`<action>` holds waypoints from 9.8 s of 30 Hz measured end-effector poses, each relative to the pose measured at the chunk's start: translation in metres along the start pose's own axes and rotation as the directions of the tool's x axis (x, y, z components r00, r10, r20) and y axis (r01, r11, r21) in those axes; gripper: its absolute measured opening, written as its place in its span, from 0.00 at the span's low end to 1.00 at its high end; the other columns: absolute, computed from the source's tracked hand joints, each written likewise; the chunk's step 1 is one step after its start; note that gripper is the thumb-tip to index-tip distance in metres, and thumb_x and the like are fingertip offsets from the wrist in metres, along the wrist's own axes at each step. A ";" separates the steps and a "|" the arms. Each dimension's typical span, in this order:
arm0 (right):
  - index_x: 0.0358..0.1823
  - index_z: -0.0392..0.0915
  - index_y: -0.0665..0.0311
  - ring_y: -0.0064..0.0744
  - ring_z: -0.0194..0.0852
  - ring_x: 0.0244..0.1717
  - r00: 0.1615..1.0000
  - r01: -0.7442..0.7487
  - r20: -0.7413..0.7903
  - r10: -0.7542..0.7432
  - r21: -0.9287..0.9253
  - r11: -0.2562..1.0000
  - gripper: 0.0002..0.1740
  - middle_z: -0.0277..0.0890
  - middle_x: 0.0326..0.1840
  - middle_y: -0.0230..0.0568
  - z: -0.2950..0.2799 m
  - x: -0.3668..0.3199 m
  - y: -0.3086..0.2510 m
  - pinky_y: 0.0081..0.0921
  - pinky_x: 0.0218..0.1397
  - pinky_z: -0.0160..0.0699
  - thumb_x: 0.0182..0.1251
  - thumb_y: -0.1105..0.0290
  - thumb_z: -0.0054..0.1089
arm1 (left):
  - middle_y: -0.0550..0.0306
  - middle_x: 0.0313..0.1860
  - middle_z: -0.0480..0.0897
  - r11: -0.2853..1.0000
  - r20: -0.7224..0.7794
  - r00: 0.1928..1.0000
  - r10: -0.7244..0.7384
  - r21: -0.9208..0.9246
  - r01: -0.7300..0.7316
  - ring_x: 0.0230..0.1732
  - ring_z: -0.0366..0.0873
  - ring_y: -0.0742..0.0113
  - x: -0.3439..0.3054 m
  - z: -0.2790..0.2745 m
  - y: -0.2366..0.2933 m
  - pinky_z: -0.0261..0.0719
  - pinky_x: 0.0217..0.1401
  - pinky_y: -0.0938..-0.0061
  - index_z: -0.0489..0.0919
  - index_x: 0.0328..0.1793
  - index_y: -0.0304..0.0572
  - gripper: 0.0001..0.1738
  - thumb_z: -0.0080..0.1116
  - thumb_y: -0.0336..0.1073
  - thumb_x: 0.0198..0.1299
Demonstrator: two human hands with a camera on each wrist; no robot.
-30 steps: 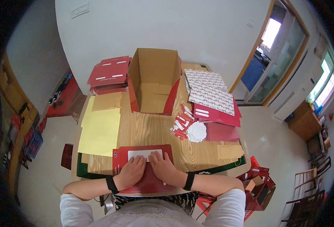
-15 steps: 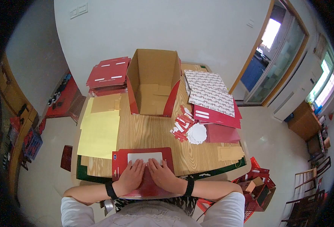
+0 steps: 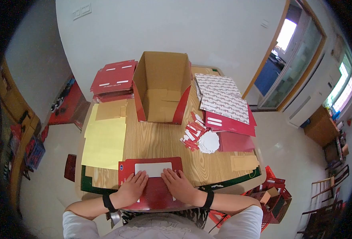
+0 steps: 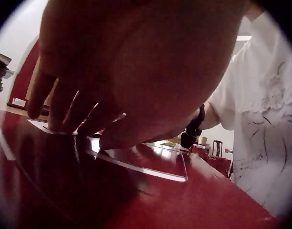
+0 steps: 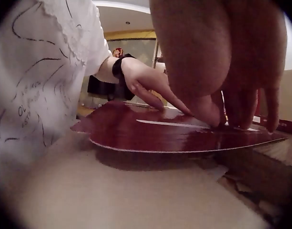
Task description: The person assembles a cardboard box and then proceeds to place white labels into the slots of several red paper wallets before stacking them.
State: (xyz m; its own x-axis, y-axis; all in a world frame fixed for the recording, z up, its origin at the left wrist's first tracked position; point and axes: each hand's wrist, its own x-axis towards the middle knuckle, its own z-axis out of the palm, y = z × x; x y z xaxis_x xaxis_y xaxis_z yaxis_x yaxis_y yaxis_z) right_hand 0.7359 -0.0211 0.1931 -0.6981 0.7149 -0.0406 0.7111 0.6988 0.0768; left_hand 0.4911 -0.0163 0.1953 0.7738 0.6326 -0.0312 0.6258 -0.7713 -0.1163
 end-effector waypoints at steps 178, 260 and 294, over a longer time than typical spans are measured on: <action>0.70 0.50 0.63 0.34 0.59 0.67 0.891 -0.010 0.071 0.448 0.990 -0.137 0.36 0.61 0.67 0.45 -0.059 -0.018 0.030 0.30 0.67 0.61 0.64 0.79 0.56 | 0.50 0.33 0.81 -0.176 -0.056 0.702 -0.710 -0.951 -0.254 0.37 0.84 0.63 -0.030 -0.074 -0.017 0.84 0.38 0.76 0.69 0.41 0.33 0.03 0.50 0.22 0.63; 0.62 0.63 0.72 0.44 0.61 0.65 0.997 0.014 -0.076 -0.019 -0.061 0.998 0.27 0.64 0.61 0.52 0.008 0.019 -0.003 0.37 0.63 0.64 0.62 0.68 0.44 | 0.39 0.61 0.69 0.997 -0.203 0.977 -0.064 0.022 0.069 0.65 0.65 0.49 0.020 0.008 0.033 0.62 0.68 0.60 0.65 0.64 0.25 0.28 0.43 0.33 0.57; 0.55 0.69 0.66 0.44 0.67 0.59 1.000 0.016 -0.004 -0.016 0.181 0.983 0.21 0.68 0.59 0.47 -0.012 0.024 0.027 0.41 0.57 0.68 0.61 0.68 0.47 | 0.46 0.48 0.76 0.904 -0.024 0.995 -0.093 -0.420 0.075 0.52 0.72 0.51 0.015 -0.008 -0.018 0.71 0.57 0.64 0.72 0.57 0.34 0.25 0.58 0.38 0.55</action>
State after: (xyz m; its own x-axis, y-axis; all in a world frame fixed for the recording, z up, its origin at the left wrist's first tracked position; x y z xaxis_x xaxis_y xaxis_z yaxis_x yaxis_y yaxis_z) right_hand 0.7374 0.0146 0.2063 -0.7097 0.7035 -0.0380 0.7030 0.7034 -0.1052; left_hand 0.4922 0.0060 0.2048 0.7142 0.7000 0.0035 0.6649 -0.6799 0.3094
